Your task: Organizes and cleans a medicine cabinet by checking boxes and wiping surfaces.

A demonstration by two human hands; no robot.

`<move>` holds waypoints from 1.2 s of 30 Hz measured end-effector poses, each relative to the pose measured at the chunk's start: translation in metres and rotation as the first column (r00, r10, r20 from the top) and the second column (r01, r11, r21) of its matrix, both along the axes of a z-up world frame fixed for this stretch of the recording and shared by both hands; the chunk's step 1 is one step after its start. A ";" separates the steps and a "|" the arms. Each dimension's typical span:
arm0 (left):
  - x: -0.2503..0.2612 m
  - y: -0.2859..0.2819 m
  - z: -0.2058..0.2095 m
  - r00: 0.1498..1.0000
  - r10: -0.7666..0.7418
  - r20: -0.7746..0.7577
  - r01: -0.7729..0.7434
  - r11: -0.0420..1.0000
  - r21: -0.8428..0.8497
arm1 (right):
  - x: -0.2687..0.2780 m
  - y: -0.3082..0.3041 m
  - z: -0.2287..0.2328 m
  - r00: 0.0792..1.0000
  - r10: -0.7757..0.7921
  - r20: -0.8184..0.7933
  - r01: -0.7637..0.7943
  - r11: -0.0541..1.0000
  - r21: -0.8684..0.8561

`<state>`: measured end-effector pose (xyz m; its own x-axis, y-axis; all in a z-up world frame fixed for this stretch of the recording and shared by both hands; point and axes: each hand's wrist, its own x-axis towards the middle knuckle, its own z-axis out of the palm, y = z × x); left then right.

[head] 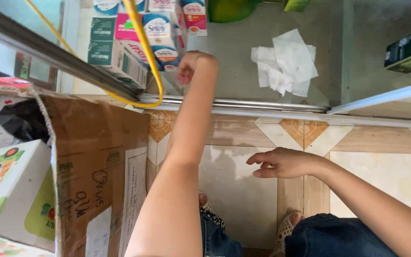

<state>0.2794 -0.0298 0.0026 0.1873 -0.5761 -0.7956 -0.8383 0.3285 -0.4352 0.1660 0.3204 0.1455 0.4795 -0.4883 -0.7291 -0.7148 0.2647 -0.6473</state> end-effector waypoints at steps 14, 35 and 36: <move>-0.026 0.005 0.025 0.747 -0.416 -0.518 0.119 0.851 -0.512 | 0.002 -0.004 0.000 0.999 -0.033 -0.043 0.035 0.997 0.067; -0.017 -0.002 0.016 0.684 -0.449 -0.574 -0.076 0.739 -0.669 | 0.001 -0.003 0.002 0.992 -0.064 -0.108 0.075 0.992 0.101; -0.017 -0.002 0.016 0.697 -0.503 -0.511 0.027 0.730 -0.683 | 0.001 -0.003 0.000 0.990 -0.065 -0.123 0.078 0.991 0.111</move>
